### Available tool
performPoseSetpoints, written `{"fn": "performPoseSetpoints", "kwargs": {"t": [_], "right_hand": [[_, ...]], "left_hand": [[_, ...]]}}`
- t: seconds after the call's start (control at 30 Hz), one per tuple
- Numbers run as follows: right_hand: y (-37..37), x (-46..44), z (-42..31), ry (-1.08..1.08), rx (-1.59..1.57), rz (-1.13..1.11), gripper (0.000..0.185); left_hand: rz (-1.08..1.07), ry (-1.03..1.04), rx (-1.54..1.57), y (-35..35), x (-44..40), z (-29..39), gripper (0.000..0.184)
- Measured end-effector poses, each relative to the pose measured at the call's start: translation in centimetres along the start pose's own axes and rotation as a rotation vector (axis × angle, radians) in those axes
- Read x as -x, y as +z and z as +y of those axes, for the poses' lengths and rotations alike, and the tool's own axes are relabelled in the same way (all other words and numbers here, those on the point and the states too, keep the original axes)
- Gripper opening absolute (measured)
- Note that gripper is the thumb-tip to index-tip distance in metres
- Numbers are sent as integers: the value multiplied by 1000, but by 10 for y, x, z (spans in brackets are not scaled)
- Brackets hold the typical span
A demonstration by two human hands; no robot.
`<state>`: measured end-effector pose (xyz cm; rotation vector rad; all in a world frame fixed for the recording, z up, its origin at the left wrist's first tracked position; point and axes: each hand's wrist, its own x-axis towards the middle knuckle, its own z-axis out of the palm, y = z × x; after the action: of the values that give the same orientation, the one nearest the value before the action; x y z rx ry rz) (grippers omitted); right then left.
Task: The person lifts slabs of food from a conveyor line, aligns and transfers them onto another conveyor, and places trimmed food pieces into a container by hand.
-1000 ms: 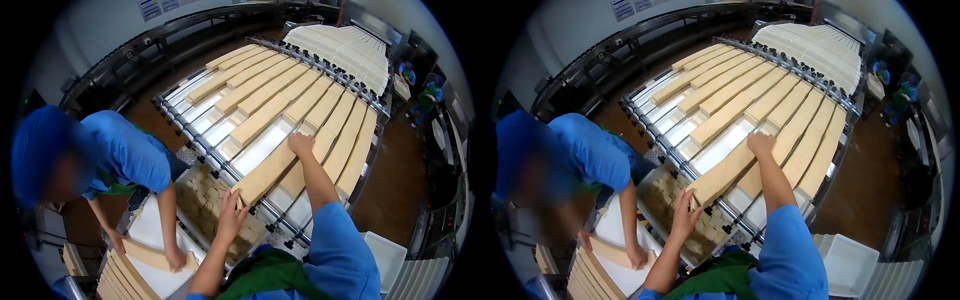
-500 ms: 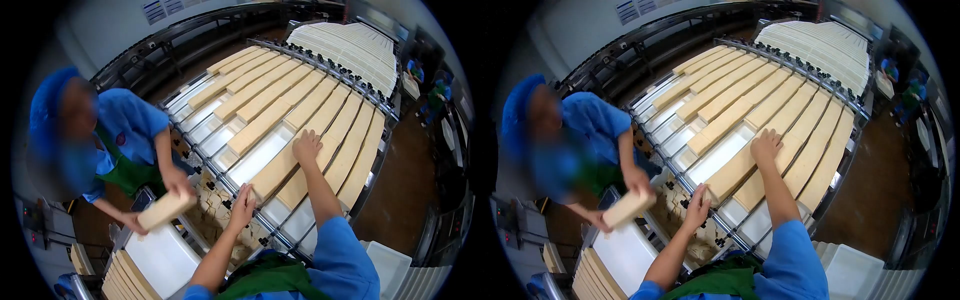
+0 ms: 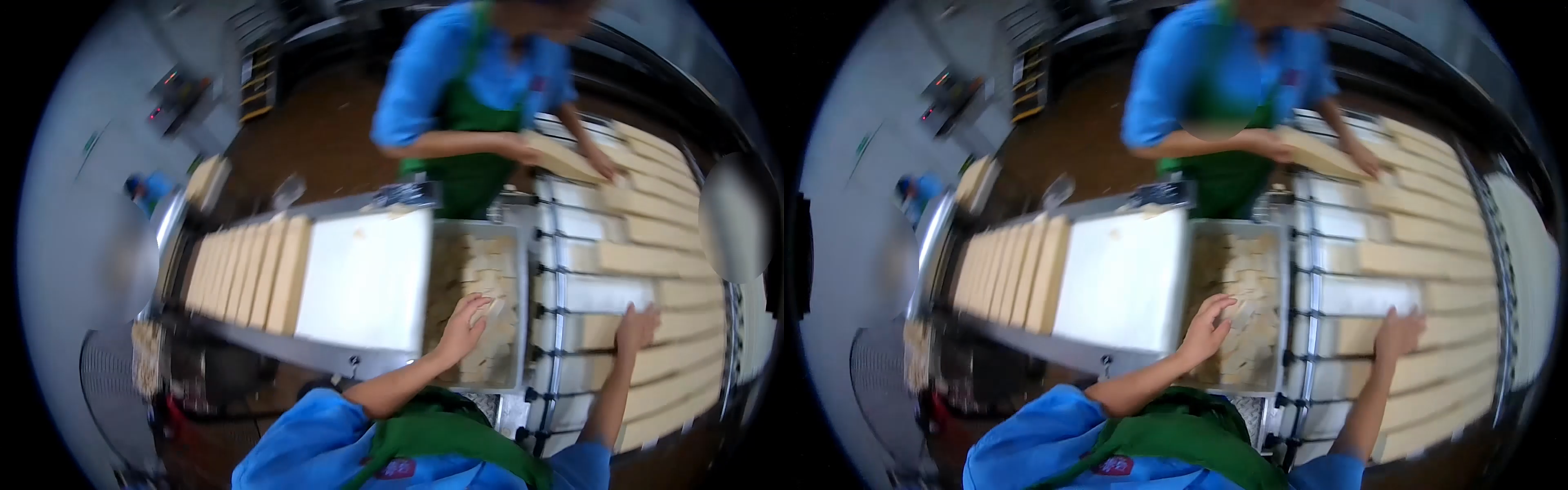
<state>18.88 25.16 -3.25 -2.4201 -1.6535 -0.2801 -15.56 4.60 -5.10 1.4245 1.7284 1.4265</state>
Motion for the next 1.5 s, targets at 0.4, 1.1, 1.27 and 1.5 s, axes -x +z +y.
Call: {"fn": "performPoseSetpoints", "kwargs": {"t": [0.4, 1.1, 1.27, 1.5], "right_hand": [[-4, 166, -232, -832, -438, -65, 60], [-28, 474, -643, -1248, -223, -597, 72], [-41, 495, -675, -1225, -117, -669, 75], [-61, 449, -623, -864, -181, -729, 77]], "left_hand": [[813, -754, -685, -260, 117, -139, 71], [452, -838, -480, -367, 124, -160, 80], [317, -791, -758, -365, 132, -168, 92], [157, -792, -560, -362, 130, -164, 85]]}}
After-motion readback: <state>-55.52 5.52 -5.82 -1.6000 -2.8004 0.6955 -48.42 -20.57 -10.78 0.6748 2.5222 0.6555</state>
